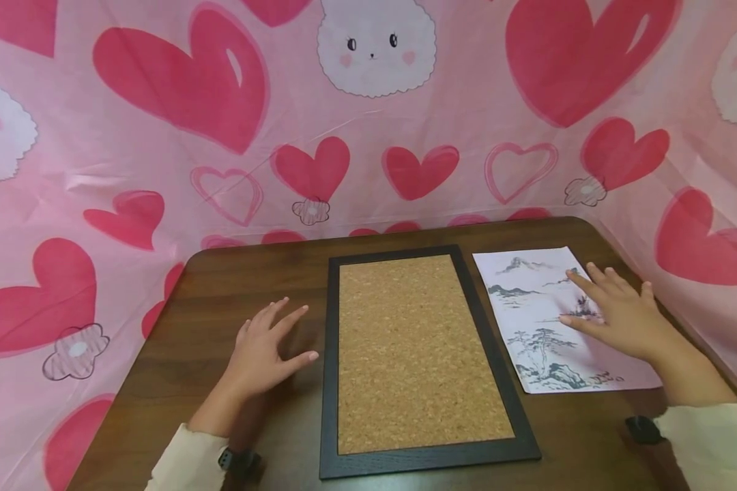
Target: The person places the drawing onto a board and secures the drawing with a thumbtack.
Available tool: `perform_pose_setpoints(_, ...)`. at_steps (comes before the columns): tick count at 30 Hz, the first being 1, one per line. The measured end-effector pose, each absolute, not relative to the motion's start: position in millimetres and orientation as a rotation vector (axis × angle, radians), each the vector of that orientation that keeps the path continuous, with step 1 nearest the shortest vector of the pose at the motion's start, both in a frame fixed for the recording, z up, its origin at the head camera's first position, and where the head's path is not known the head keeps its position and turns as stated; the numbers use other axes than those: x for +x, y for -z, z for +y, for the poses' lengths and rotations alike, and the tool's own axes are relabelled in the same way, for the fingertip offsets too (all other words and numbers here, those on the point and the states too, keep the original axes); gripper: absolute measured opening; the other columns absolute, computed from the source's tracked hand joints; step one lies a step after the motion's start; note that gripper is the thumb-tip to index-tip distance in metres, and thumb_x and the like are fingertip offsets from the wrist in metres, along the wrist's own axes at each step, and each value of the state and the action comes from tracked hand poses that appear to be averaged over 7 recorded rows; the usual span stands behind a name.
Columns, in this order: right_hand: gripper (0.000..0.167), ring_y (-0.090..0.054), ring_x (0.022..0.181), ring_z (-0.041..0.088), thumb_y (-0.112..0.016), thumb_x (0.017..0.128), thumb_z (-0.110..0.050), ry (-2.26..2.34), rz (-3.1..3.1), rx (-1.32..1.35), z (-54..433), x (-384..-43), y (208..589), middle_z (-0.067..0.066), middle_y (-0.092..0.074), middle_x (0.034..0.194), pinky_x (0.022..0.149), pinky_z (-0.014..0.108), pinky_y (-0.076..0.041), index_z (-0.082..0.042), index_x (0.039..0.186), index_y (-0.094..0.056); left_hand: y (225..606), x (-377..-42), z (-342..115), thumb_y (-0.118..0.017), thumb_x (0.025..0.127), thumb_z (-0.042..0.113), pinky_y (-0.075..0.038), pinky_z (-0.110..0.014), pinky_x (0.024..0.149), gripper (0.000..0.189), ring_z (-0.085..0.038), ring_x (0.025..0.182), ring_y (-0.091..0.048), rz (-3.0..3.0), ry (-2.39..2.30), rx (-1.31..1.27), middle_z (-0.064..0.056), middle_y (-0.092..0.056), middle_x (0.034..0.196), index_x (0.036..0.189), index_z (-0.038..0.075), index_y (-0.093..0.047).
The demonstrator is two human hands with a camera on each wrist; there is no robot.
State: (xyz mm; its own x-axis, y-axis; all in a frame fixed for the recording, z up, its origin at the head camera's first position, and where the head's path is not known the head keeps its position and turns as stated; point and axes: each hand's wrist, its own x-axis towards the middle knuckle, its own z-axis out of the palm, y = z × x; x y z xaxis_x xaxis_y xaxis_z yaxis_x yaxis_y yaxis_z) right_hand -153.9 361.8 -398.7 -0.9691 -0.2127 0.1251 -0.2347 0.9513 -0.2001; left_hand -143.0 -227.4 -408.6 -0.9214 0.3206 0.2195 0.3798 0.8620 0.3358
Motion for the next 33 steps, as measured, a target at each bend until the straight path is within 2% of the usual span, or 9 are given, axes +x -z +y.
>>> perform_pose_setpoints(7,0.092,-0.013,0.136,0.060,-0.071,0.083,-0.047,-0.524,-3.004,0.361,373.8,-154.0,395.6,0.038,-0.021,0.150,0.100,0.078,0.005,-0.009,0.154,-0.025,407.7,-145.6,-209.9,-0.071,0.078,0.062,-0.024,-0.069,0.103,0.079,-0.034,0.135,-0.034,-2.853,0.743,-0.609,-0.010,-0.040,0.149,0.146,0.032,-0.045)
perform_pose_setpoints(12,0.095,-0.017,0.136,0.059,-0.077,0.081,-0.033,-0.726,-2.976,0.372,383.0,-154.7,395.5,0.038,-0.021,0.149,0.098,0.078,-0.013,-0.007,0.155,-0.022,406.4,-147.5,-197.2,-0.074,0.077,0.059,-0.035,-0.065,0.100,0.079,-0.031,0.128,-0.041,-2.860,0.881,-0.638,-0.007,-0.044,0.142,0.145,0.032,-0.047)
perform_pose_setpoints(15,0.097,-0.021,0.134,0.059,-0.080,0.079,-0.027,-0.822,-2.954,0.362,388.4,-155.5,395.9,0.038,-0.025,0.148,0.091,0.079,-0.025,-0.005,0.154,-0.022,407.9,-148.9,-190.1,-0.075,0.077,0.057,-0.039,-0.063,0.098,0.077,-0.029,0.126,-0.044,-2.859,0.988,-0.674,-0.006,-0.045,0.141,0.145,0.031,-0.048)
perform_pose_setpoints(22,0.098,-0.034,0.120,0.062,-0.082,0.079,-0.026,-0.946,-2.975,0.331,400.5,-157.0,398.7,0.038,-0.031,0.143,0.085,0.076,-0.032,0.001,0.152,-0.023,413.4,-150.3,-171.7,-0.079,0.081,0.040,-0.043,-0.057,0.097,0.069,-0.028,0.124,-0.047,-2.769,1.302,-0.749,-0.004,-0.047,0.137,0.142,0.023,-0.052)
perform_pose_setpoints(25,0.097,-0.036,0.119,0.062,-0.081,0.079,-0.023,-1.016,-2.993,0.317,407.0,-158.2,400.4,0.037,-0.030,0.144,0.091,0.043,-0.051,0.004,0.151,-0.022,414.8,-151.5,-162.0,-0.078,0.083,0.032,-0.041,-0.058,0.098,0.064,-0.028,0.124,-0.047,-2.707,1.478,-0.771,-0.004,-0.049,0.136,0.141,0.021,-0.053)
perform_pose_setpoints(27,0.095,-0.036,0.119,0.061,-0.081,0.079,-0.021,-1.053,-3.002,0.300,410.9,-158.9,402.2,0.037,-0.030,0.144,0.083,0.019,-0.050,0.007,0.150,-0.023,415.1,-151.7,-156.2,-0.078,0.084,0.027,-0.040,-0.058,0.099,0.060,-0.027,0.123,-0.047,-2.684,1.586,-0.763,-0.003,-0.050,0.135,0.139,0.021,-0.055)
perform_pose_setpoints(29,0.093,-0.038,0.118,0.060,-0.081,0.079,-0.021,-1.055,-3.012,0.282,414.7,-160.1,404.7,0.037,-0.032,0.143,0.076,0.010,-0.047,0.009,0.148,-0.025,415.8,-151.8,-151.0,-0.078,0.085,0.025,-0.041,-0.057,0.098,0.057,-0.027,0.122,-0.049,-2.671,1.670,-0.747,-0.002,-0.051,0.134,0.138,0.021,-0.056)
perform_pose_setpoints(31,0.091,-0.041,0.116,0.059,-0.081,0.079,-0.022,-1.035,-3.020,0.236,417.8,-160.8,407.1,0.038,-0.037,0.138,0.073,0.018,-0.053,0.010,0.146,-0.029,416.6,-152.0,-146.4,-0.077,0.085,0.023,-0.042,-0.056,0.098,0.056,-0.028,0.121,-0.050,-2.660,1.750,-0.727,-0.001,-0.051,0.135,0.137,0.019,-0.057)
perform_pose_setpoints(33,0.087,-0.044,0.113,0.059,-0.081,0.080,-0.024,-1.005,-3.030,0.199,421.7,-161.4,409.6,0.040,-0.042,0.132,0.073,0.035,-0.057,0.011,0.143,-0.032,417.8,-152.8,-141.6,-0.077,0.086,0.020,-0.042,-0.055,0.099,0.055,-0.030,0.122,-0.050,-2.625,1.851,-0.737,-0.004,-0.051,0.136,0.137,0.013,-0.057)
